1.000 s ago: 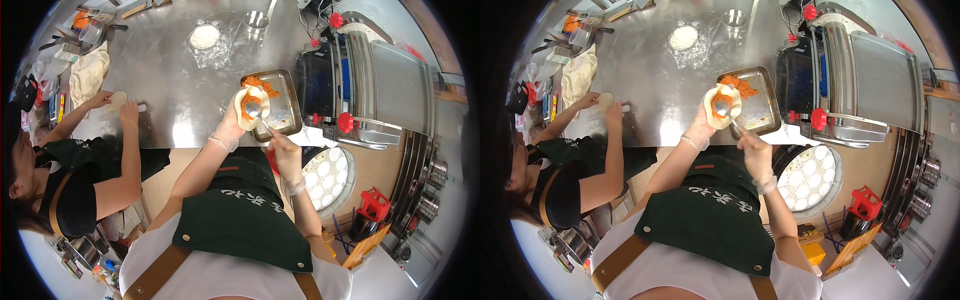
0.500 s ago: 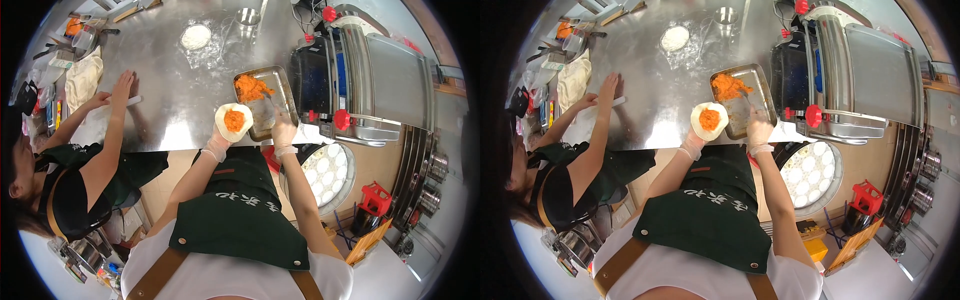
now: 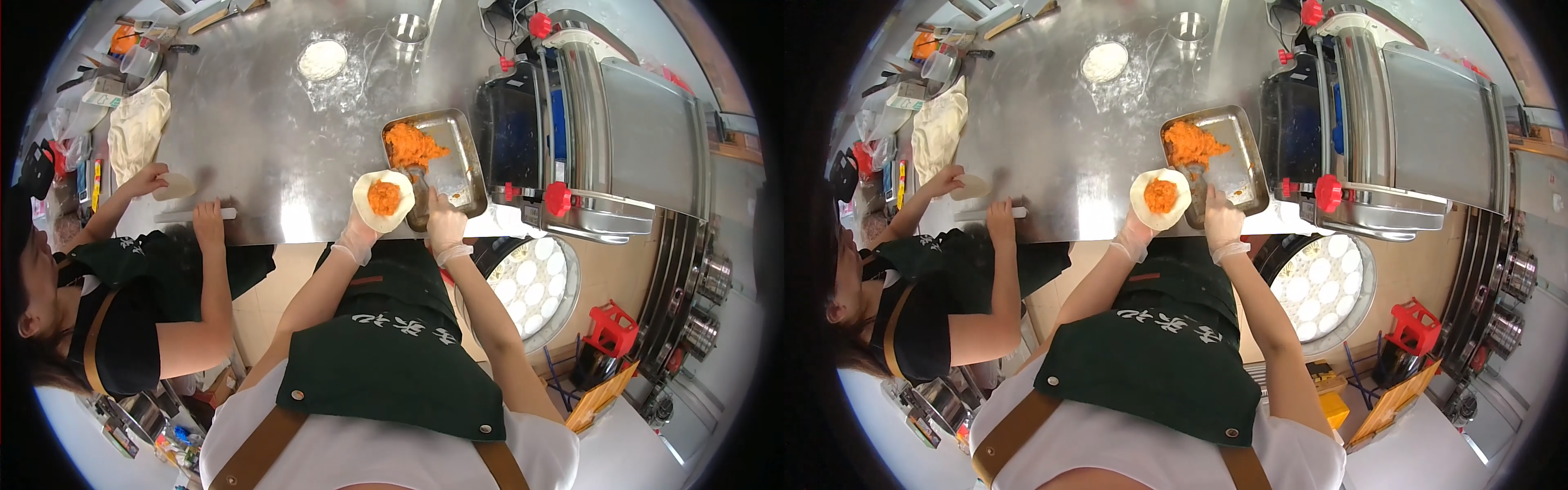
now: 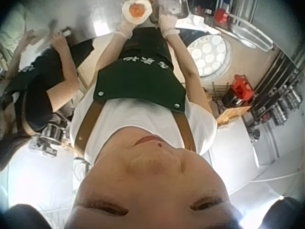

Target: The recorder prepares stuffed buns by filling dough wrappers with a filling, pleating them, and placing them in a steamer.

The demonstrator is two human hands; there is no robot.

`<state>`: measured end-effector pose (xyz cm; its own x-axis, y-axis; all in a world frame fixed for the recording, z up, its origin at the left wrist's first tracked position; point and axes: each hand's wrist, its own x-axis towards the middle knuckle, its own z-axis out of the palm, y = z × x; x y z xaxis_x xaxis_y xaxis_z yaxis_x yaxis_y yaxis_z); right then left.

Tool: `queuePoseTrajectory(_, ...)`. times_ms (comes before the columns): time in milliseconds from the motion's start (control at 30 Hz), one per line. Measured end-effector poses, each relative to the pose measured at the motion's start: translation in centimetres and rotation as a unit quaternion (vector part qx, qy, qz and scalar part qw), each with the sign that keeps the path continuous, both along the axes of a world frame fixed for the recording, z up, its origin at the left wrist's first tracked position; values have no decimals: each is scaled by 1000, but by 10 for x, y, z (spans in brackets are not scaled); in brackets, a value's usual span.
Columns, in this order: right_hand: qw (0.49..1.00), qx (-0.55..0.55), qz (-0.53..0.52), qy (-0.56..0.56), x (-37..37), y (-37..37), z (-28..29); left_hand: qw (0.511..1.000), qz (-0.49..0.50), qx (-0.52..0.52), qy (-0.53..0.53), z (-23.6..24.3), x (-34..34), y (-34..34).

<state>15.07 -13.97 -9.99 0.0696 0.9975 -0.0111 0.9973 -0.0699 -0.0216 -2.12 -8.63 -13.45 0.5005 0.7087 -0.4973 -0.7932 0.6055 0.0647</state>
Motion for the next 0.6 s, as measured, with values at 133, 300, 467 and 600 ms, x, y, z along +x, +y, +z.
queuePoseTrajectory(133, 979, 28, -42, 196, 22, 13, -8, 1000, -3, 3, 9, 2, 2, 1)
queuePoseTrajectory(300, 909, -78, -125, 389, 23, 5, -9, 998, 33, -44, 13, 12, -14, -2)
queuePoseTrajectory(467, 575, -229, -255, 743, 34, 3, -6, 997, 75, -23, 4, 19, -38, 5)
queuePoseTrajectory(600, 497, -226, -305, 780, 29, 2, 25, 997, 78, 2, 6, 25, -38, 20)
